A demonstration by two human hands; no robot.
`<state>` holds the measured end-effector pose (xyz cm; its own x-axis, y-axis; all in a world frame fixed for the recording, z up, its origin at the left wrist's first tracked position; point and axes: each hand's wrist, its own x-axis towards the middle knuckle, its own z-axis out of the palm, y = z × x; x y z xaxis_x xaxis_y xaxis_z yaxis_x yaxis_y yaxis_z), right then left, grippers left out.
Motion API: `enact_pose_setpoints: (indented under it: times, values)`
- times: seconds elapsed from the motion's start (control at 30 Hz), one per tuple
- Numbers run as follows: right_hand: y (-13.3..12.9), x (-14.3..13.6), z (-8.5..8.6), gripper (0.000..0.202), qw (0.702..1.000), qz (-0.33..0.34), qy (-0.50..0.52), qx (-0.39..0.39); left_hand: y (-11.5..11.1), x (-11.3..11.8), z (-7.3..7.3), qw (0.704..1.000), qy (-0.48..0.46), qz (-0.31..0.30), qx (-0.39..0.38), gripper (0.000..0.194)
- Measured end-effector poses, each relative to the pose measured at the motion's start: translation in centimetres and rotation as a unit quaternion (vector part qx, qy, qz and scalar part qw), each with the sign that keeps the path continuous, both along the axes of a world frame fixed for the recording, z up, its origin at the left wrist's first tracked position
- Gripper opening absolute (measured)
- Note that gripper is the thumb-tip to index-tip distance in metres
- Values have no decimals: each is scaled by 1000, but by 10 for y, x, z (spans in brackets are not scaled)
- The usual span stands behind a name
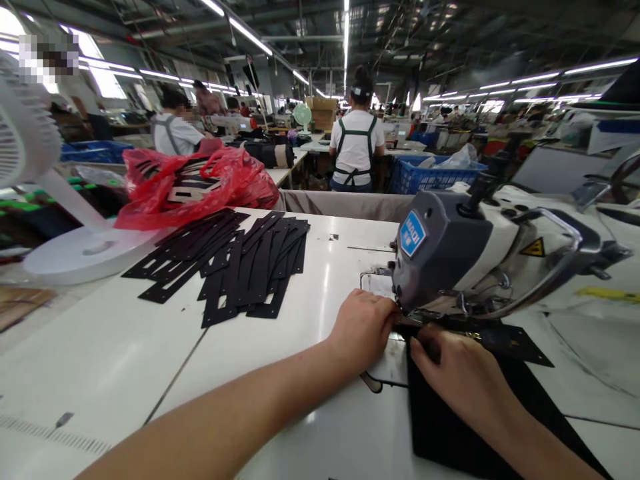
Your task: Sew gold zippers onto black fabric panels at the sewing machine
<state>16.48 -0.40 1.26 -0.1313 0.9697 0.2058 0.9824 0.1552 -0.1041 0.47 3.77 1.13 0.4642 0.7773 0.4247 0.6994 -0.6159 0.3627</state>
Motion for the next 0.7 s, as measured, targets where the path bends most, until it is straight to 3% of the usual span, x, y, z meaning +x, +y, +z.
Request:
enact_pose_setpoints:
  times: [0.23, 0.4, 0.7]
  values:
    - [6, 17, 0, 23, 992, 62, 97, -42, 0, -1, 2, 1000, 2, -7, -17, 10]
    - [8, 19, 2, 24, 989, 83, 100, -70, 0, -1, 3, 1000, 2, -8, -26, 11]
    - [8, 22, 1, 22, 989, 113, 88, -36, 0, -1, 2, 1000, 2, -10, -24, 11]
